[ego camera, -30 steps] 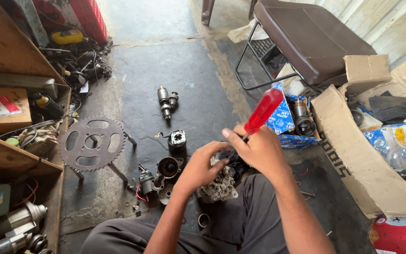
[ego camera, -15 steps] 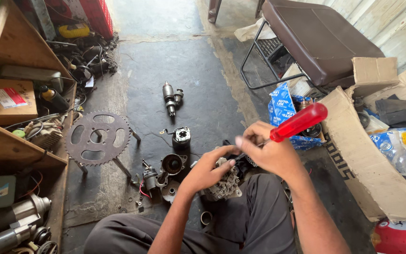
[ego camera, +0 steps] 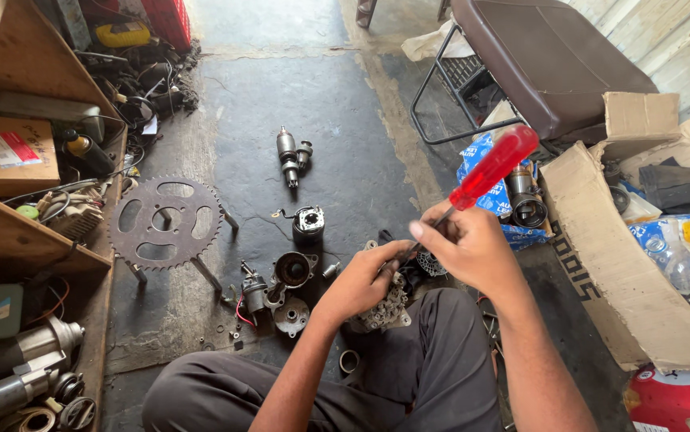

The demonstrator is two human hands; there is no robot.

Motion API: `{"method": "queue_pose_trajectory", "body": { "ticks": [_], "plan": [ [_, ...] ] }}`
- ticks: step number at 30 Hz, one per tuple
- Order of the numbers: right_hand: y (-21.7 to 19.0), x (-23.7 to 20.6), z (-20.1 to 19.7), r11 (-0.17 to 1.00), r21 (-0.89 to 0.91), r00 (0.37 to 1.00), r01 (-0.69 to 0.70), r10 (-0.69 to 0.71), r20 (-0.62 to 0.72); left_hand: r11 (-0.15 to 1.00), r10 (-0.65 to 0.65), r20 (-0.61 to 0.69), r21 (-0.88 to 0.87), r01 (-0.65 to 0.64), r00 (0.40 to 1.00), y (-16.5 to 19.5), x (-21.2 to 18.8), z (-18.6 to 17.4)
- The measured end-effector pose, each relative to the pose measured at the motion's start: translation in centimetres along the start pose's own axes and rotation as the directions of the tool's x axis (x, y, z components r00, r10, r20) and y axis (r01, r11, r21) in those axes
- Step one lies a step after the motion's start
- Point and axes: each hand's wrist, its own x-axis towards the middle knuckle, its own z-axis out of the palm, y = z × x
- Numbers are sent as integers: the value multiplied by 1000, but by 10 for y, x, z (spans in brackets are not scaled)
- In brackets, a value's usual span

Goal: The person sits on the floor and uses a red-handled screwdriver to pry and adjust components inside a disassembled engine casing. They rotate the part to access different areas and continue prying at internal mechanisms.

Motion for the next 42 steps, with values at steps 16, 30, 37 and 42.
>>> {"method": "queue_pose_trajectory", "body": {
  "ticks": [16,30,37,42],
  "plan": [
    [-1,0,3,990,-137,999,20,-15,33,963,-73,-152,248,109,986,-7,17,7],
    [8,0,7,995,-89,998,34,-38,-39,823,-78,-3,564,66,997,-29,-5,-6],
    [-2,1,0,976,117,980,183,-191,56,805,-12,-46,592,37,999,-31,-5,0],
    [-8,-3,-1,988,-81,991,-131,131,-2,806,-9,-71,590,49,997,-33,-6,2]
  ]
}}
